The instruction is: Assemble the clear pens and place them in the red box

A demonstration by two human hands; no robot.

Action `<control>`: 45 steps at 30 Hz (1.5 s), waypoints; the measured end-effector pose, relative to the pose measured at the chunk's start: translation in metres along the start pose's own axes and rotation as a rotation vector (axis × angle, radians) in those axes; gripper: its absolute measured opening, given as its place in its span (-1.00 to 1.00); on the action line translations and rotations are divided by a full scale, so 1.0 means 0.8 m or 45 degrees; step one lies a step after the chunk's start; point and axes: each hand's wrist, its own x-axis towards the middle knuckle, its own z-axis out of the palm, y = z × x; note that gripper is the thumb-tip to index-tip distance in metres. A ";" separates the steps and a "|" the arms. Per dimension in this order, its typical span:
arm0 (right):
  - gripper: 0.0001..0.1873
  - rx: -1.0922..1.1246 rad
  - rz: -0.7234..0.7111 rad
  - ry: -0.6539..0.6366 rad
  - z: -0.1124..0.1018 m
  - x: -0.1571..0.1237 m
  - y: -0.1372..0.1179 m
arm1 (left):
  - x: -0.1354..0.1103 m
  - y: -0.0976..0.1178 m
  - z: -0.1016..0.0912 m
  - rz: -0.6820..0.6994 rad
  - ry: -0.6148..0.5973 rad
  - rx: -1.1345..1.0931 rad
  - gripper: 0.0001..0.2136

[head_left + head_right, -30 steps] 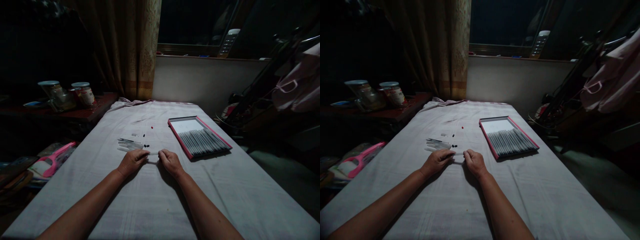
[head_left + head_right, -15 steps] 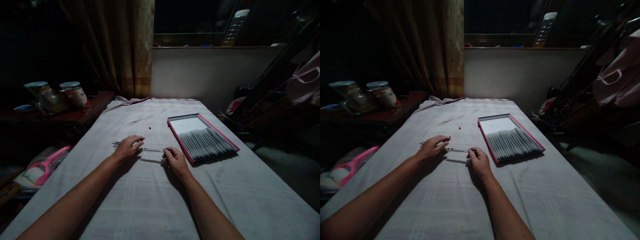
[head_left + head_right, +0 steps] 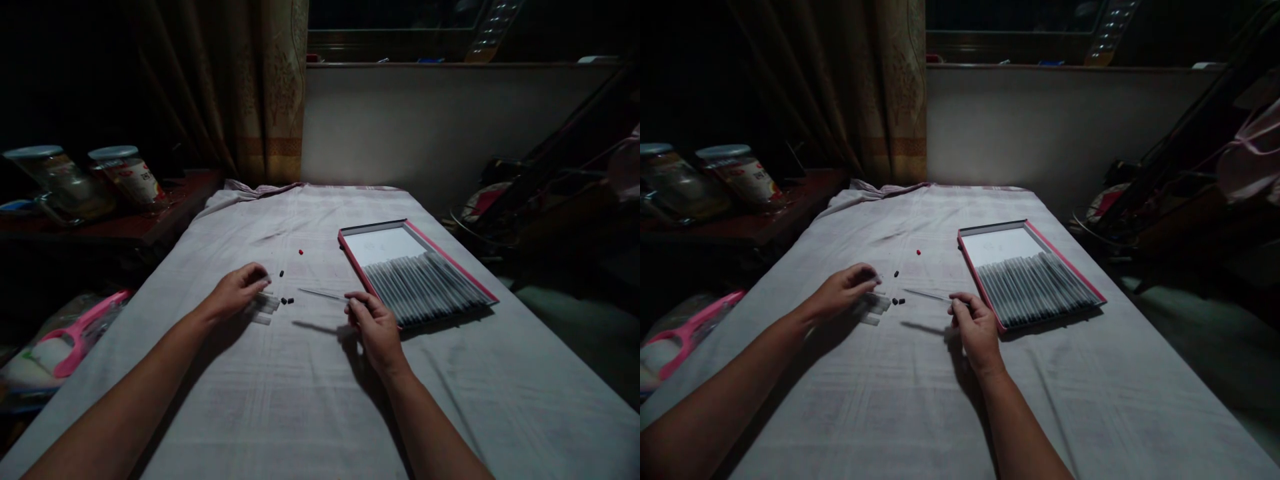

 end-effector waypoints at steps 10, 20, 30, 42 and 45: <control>-0.75 -0.201 -0.078 -0.150 0.011 -0.021 -0.016 | -0.078 0.040 0.041 -0.405 -0.086 -1.049 -0.67; -0.68 -0.279 0.056 -0.219 0.012 -0.023 -0.007 | -0.080 0.057 0.038 -0.423 -0.134 -0.974 -0.76; -0.72 -0.545 0.145 -0.738 -0.002 -0.016 -0.014 | -0.087 0.055 0.046 -0.474 -0.342 -0.834 -0.82; -0.76 -0.803 -0.163 -0.807 0.004 -0.021 -0.008 | -0.085 0.052 0.056 -0.514 -0.310 -0.785 -0.83; -0.76 -0.819 -0.183 -0.818 0.005 -0.022 -0.009 | -0.082 0.059 0.052 -0.516 -0.311 -0.760 -0.84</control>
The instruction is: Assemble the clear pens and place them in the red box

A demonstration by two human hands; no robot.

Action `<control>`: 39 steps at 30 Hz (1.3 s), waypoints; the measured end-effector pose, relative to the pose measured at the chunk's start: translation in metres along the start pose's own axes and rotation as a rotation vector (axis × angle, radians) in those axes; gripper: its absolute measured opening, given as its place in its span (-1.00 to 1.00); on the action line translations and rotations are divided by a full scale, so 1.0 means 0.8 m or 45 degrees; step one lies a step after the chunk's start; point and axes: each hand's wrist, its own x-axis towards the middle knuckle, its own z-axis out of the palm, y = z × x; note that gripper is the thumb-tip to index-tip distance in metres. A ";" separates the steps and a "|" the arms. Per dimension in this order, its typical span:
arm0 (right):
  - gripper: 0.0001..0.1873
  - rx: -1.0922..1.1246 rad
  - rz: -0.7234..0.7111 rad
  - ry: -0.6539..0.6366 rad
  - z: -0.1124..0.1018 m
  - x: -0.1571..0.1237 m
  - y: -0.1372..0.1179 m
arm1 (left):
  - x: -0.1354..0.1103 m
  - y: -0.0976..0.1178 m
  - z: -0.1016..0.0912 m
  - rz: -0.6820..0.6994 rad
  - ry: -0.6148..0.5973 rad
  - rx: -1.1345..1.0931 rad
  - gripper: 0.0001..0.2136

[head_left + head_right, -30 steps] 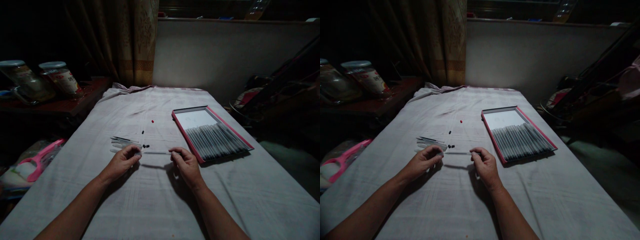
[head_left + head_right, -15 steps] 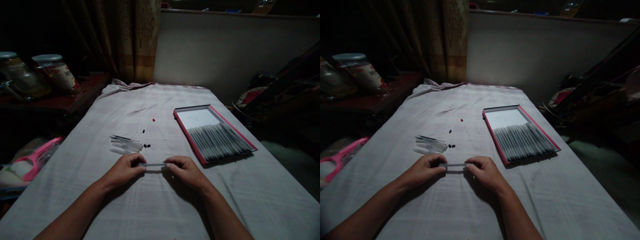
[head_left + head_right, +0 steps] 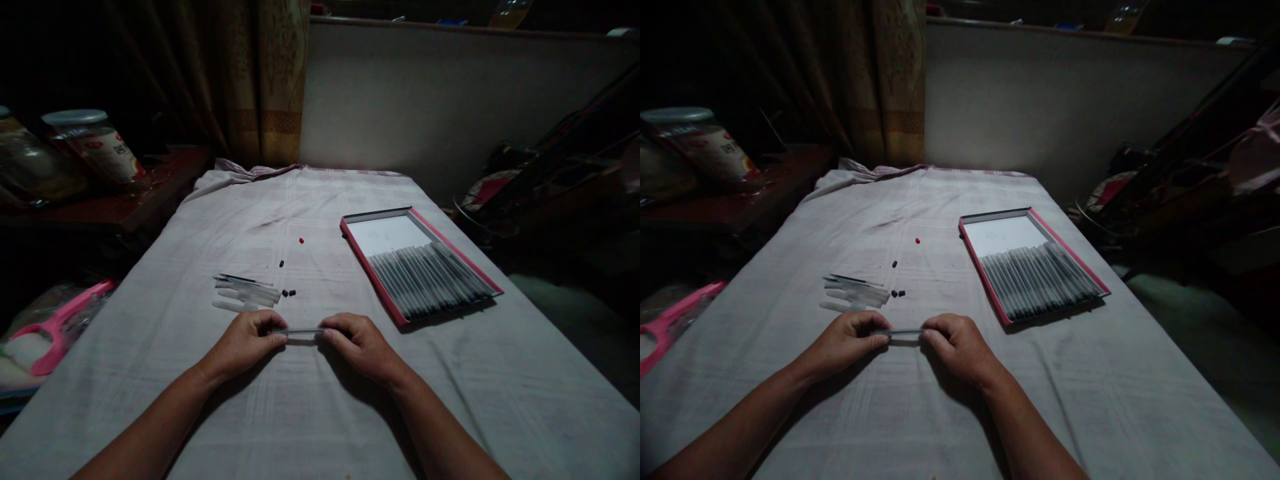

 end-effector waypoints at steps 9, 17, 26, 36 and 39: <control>-0.78 -0.069 -0.064 0.073 -0.003 -0.001 -0.006 | 0.002 -0.001 0.001 0.058 -0.005 -0.017 -0.78; -0.71 -0.427 -0.042 1.439 -0.138 -0.020 0.064 | 0.002 -0.001 -0.003 -0.014 0.034 -0.357 -0.44; -0.69 -0.862 0.629 1.611 -0.210 -0.030 0.149 | 0.006 -0.004 0.003 -0.056 0.066 -0.394 -0.53; -0.70 -0.913 0.573 1.571 -0.201 -0.029 0.137 | 0.002 0.005 0.003 -0.064 0.091 -0.382 -0.50; -0.69 -0.948 0.422 1.556 -0.199 -0.021 0.115 | 0.001 0.003 0.001 -0.058 0.139 -0.407 -0.49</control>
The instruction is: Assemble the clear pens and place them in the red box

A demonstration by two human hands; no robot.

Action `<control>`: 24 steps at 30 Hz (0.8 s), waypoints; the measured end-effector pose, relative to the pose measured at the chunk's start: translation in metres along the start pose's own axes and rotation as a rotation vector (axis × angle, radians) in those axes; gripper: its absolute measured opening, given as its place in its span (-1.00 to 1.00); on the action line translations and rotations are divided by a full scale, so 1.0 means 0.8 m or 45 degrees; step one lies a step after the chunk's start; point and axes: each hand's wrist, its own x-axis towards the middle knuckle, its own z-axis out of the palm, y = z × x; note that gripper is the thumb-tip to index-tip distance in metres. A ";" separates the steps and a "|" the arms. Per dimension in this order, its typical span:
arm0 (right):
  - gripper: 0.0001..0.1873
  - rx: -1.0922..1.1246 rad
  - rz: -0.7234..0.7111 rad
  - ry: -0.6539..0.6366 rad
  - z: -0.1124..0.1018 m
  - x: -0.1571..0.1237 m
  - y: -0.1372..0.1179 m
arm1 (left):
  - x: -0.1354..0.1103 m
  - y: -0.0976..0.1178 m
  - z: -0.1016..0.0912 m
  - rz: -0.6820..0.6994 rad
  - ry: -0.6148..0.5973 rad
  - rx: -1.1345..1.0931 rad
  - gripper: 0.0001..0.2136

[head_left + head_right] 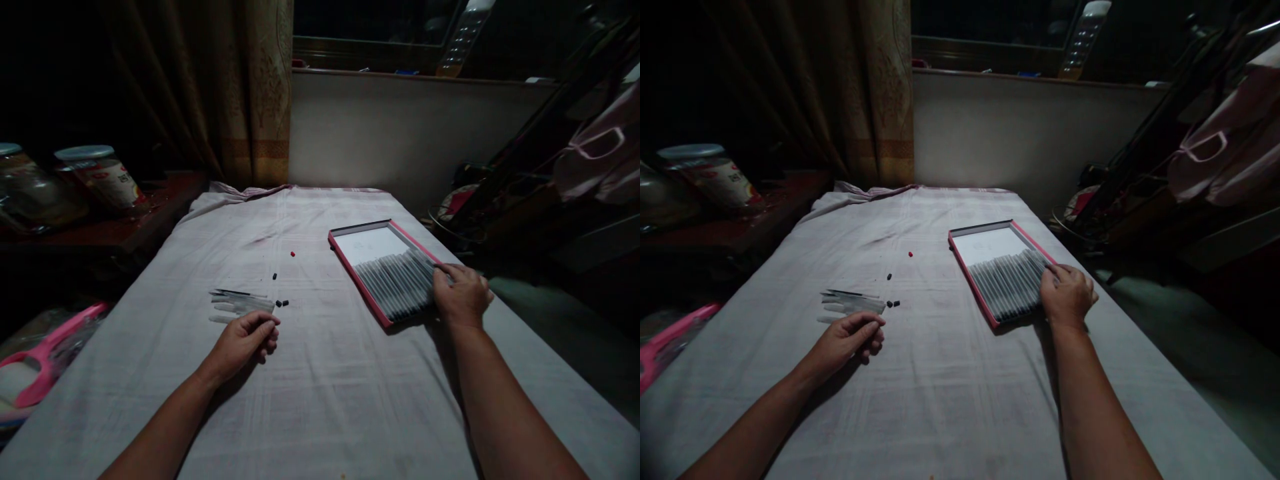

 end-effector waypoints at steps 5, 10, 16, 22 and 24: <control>-0.74 0.358 -0.534 -0.202 -0.009 -0.026 -0.089 | 0.007 -0.003 -0.027 0.191 0.284 0.013 -0.51; -0.74 0.563 -0.824 -0.736 0.002 -0.104 -0.190 | 0.017 -0.005 -0.070 0.443 0.733 0.027 -0.64; -0.77 0.419 -0.948 -1.036 0.019 -0.167 -0.259 | 0.029 -0.013 -0.094 0.697 0.867 0.641 -0.73; -0.81 0.275 -1.024 -1.070 0.025 -0.181 -0.281 | 0.039 -0.023 -0.091 0.900 0.715 1.119 -0.71; -0.81 0.255 -1.001 -1.080 0.026 -0.184 -0.281 | 0.039 -0.026 -0.089 0.917 0.681 1.172 -0.71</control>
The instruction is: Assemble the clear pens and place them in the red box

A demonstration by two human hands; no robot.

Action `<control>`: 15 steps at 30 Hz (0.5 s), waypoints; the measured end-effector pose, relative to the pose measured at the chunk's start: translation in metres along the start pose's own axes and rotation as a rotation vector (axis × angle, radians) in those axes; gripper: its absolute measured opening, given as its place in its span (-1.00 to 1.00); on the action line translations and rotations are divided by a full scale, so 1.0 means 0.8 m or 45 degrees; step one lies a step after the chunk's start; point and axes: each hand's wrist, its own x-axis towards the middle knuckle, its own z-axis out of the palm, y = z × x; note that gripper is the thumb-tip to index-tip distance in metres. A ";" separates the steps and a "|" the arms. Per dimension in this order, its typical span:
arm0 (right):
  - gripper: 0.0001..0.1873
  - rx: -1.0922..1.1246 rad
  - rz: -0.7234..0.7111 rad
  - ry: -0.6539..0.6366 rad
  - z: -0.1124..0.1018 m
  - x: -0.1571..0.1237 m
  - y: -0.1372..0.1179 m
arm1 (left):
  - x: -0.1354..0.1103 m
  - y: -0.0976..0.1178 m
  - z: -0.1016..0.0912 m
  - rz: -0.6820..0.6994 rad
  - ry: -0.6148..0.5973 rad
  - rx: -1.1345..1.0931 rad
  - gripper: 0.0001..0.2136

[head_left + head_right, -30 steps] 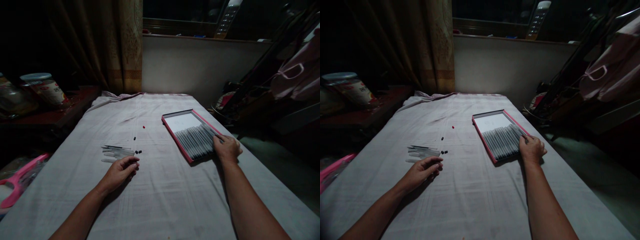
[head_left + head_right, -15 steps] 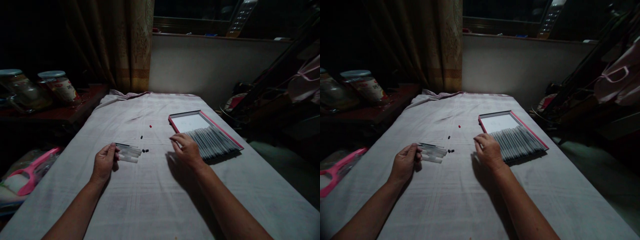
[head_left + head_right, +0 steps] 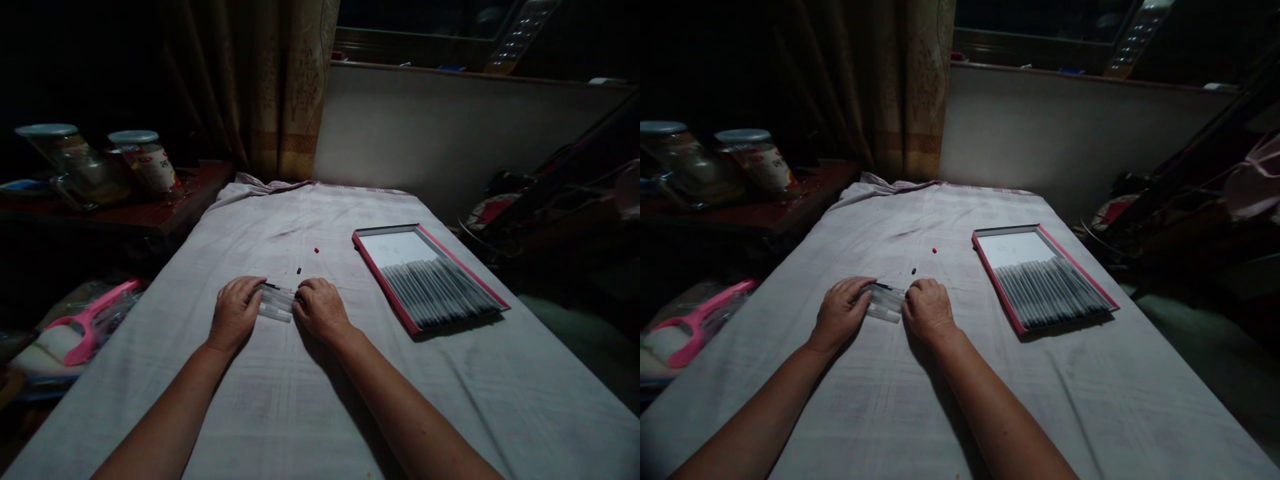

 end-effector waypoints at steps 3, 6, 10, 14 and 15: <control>-0.81 0.011 0.013 -0.007 0.004 -0.004 0.000 | -0.004 0.003 0.001 0.054 -0.046 0.053 -0.70; -0.84 0.051 0.017 0.017 0.007 -0.007 0.001 | -0.006 0.007 0.001 0.082 -0.107 0.085 -0.69; -0.86 0.097 0.062 0.058 0.009 -0.011 0.001 | -0.006 0.010 -0.001 0.089 -0.162 0.079 -0.70; -0.89 0.134 0.024 0.102 0.009 -0.017 0.001 | -0.006 0.014 -0.005 0.121 -0.174 0.082 -0.72; -0.90 0.146 0.005 0.133 0.009 -0.019 0.002 | -0.006 0.016 -0.006 0.142 -0.174 0.092 -0.72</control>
